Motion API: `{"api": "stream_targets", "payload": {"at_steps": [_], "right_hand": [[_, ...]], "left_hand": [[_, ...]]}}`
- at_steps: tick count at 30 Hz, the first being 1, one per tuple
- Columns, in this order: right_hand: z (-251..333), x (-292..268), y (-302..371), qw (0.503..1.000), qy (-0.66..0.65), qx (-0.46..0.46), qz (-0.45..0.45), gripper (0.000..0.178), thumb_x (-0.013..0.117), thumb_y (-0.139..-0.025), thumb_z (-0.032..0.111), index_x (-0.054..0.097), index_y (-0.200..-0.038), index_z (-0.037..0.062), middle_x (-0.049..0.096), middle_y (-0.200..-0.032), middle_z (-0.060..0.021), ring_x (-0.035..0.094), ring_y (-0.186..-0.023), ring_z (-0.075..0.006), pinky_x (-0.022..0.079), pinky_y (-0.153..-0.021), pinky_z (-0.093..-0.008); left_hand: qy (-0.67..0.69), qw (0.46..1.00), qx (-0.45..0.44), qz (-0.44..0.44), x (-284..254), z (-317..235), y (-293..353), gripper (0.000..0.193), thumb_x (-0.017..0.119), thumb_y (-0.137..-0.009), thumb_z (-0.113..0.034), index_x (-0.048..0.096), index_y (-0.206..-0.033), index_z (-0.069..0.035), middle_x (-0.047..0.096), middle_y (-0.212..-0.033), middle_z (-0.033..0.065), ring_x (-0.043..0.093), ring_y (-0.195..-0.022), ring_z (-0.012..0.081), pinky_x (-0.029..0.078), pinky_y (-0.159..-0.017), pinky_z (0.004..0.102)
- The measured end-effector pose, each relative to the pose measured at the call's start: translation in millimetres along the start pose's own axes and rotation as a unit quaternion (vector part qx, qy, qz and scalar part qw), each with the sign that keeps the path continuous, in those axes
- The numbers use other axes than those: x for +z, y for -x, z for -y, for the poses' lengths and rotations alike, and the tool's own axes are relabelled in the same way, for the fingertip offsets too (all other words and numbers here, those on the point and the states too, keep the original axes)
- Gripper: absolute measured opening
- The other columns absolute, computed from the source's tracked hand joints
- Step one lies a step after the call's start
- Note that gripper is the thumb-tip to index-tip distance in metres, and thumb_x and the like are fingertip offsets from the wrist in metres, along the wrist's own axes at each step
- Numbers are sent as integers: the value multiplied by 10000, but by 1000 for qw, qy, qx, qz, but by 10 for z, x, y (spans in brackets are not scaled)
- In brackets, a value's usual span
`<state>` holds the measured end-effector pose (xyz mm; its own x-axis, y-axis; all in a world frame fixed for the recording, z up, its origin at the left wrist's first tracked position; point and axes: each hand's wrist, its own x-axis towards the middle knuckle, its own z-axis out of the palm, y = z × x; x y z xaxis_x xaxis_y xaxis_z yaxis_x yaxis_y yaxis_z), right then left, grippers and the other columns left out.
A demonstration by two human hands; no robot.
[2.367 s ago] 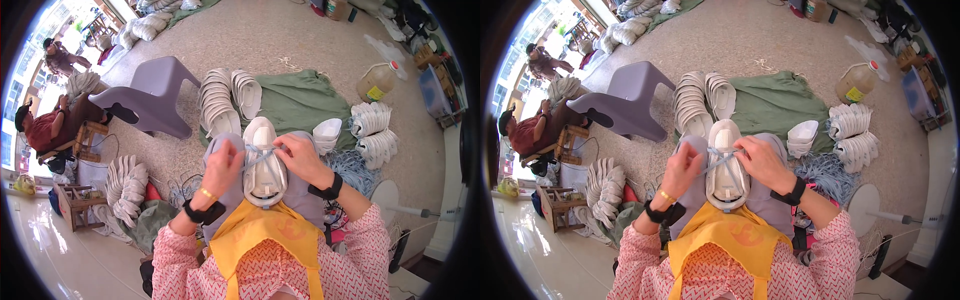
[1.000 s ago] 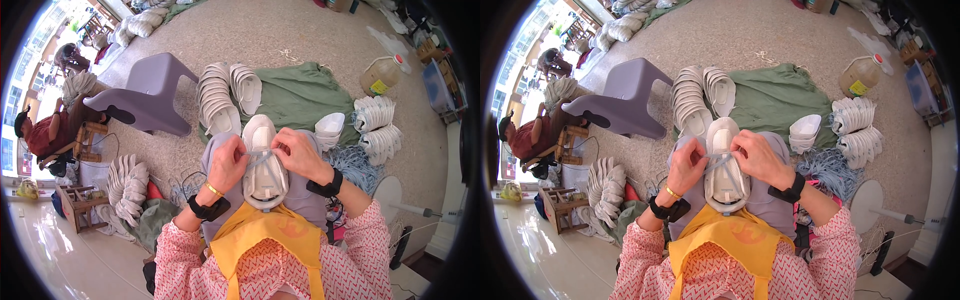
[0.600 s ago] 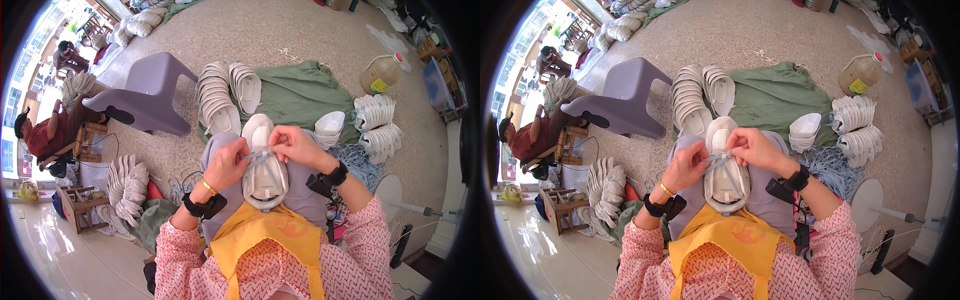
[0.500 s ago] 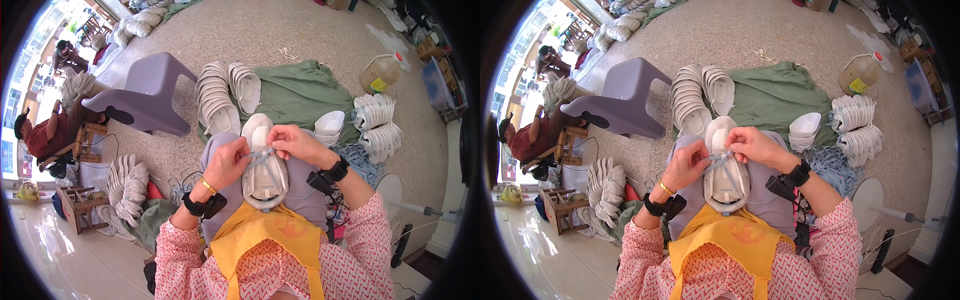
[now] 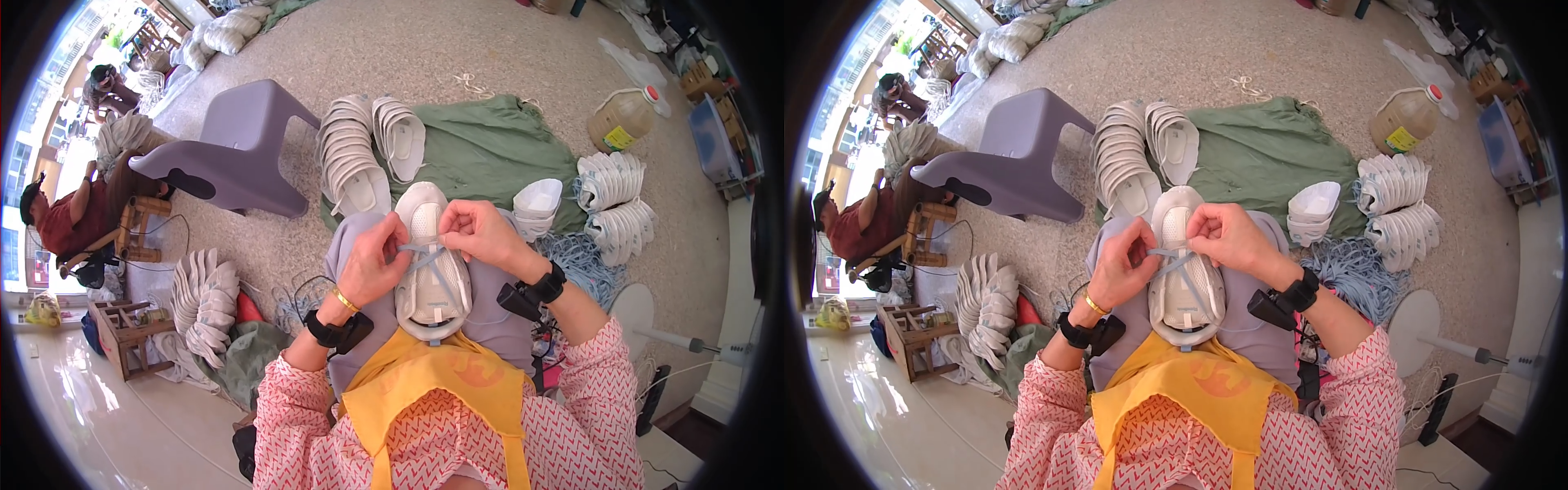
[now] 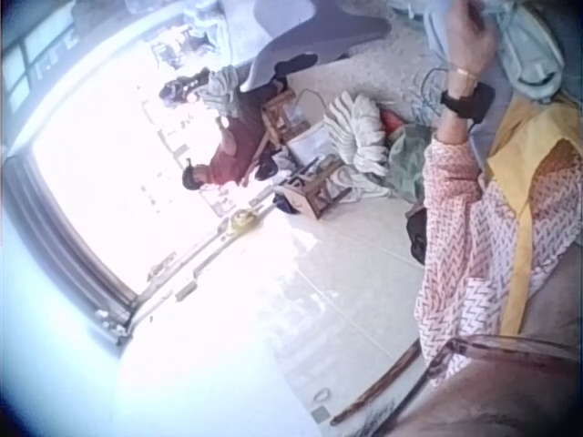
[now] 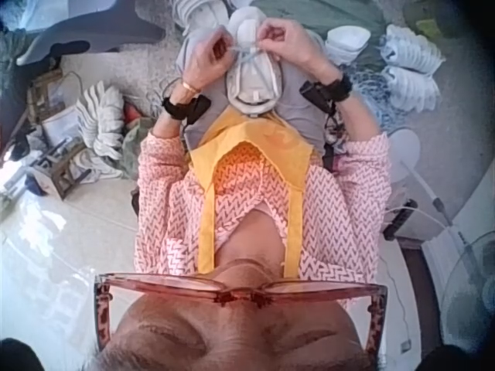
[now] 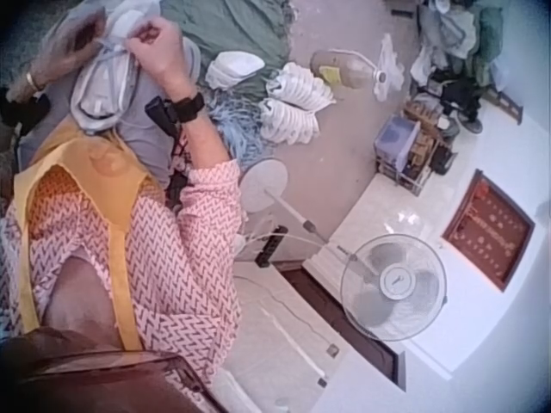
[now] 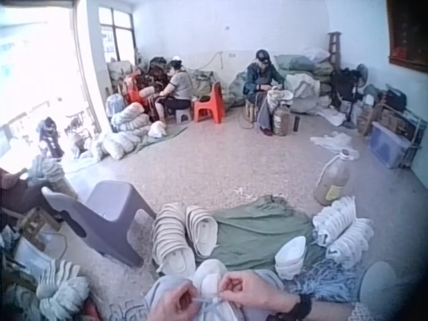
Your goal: Insert and thread a light blue shoelace through the eyelets of a white sneaker component.
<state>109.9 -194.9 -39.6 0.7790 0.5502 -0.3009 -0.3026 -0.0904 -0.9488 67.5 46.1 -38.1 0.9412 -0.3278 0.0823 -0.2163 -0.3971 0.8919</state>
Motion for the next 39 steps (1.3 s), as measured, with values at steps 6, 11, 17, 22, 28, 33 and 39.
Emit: {"api": "stream_targets", "payload": {"at_steps": [6,11,17,22,28,33,39], "right_hand": [[128,93,50,997,41,16,-56,100,730,-931,62,647,-973,26,651,-806,13,574,-641,-29,466,-512,-204],[45,37,16,973,206,-73,-74,96,731,-893,68,662,-890,1,651,-791,11,581,-674,-46,481,-575,-226],[121,132,83,937,316,-108,-106,62,698,-897,44,666,-873,-4,669,-802,-8,606,-697,-62,512,-623,-222],[-9,-137,31,998,-42,18,-48,73,688,-922,47,659,-971,1,675,-863,-29,641,-721,-77,568,-618,-237],[23,-32,30,998,15,1,-53,138,701,-920,43,642,-1038,1,647,-854,-11,628,-691,-67,565,-574,-240],[-51,78,51,974,182,-73,-110,85,646,-911,-21,634,-995,-11,600,-766,14,592,-618,-37,539,-535,-228],[6,100,107,986,101,-44,-124,88,661,-880,-20,622,-959,-21,600,-748,-1,573,-567,-34,526,-526,-228]], "left_hand": [[9,998,-11,-59,74,81,29,204,687,-832,50,554,-960,-37,534,-763,-4,504,-647,85,421,-601,242],[-9,996,-6,-84,90,75,15,205,689,-836,62,571,-973,-33,580,-791,18,551,-676,116,459,-635,265],[-27,994,-5,-103,141,91,49,199,664,-845,90,568,-979,-20,626,-846,38,612,-733,127,503,-684,266],[20,995,-32,-94,171,132,81,193,629,-861,115,549,-984,-10,640,-926,49,639,-817,115,543,-753,262],[51,992,-46,-101,190,159,82,186,605,-875,129,528,-984,0,644,-986,64,637,-896,104,568,-818,262],[59,991,-46,-110,200,150,79,182,609,-879,125,523,-980,1,648,-993,68,630,-904,101,574,-832,264],[79,989,-50,-118,216,106,59,187,621,-879,117,518,-972,-7,655,-997,67,632,-901,99,571,-839,262]]}}
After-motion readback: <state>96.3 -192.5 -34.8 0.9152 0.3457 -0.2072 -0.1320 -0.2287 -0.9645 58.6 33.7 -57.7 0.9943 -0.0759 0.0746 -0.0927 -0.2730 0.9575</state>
